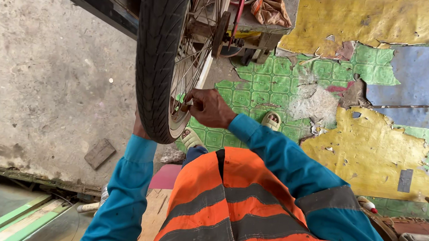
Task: The person works on the rear wheel of a red bicycle, using pliers on the wheel hub area. They then hold the wheel steady and work around the rim and spokes by hand, repeatedly manipulating components at the wheel hub.
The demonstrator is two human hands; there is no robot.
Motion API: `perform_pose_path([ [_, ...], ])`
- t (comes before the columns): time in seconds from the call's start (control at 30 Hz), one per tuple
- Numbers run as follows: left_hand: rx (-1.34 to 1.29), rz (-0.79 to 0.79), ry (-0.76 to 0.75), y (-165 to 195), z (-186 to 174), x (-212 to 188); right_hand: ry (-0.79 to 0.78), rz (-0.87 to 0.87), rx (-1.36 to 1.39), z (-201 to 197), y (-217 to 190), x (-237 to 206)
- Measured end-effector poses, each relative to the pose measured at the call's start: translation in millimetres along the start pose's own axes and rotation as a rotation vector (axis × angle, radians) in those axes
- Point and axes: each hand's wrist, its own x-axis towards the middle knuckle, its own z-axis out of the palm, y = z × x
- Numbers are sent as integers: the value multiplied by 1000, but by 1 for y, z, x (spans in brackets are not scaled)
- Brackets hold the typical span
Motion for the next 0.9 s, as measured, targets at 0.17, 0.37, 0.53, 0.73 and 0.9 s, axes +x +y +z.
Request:
perform_pose_path([
  [0.17, 45, -76, -12, 7, 5, -7, 197, -67, -125, 19, 3, -12],
  [0.37, 412, 80, -160, 4, 2, -13, 225, 6, -24, -11, 23, -53],
  [0.53, 184, 10, -189, 6, -1, -16, 225, 131, 17, -23, 31, -63],
  [0.73, 48, -70, -207, 15, -1, -15, 190, 108, 100, -10, 25, -58],
  [0.9, 47, -88, -106, 22, 9, -18, 171, 4, 114, -3, 13, -49],
])
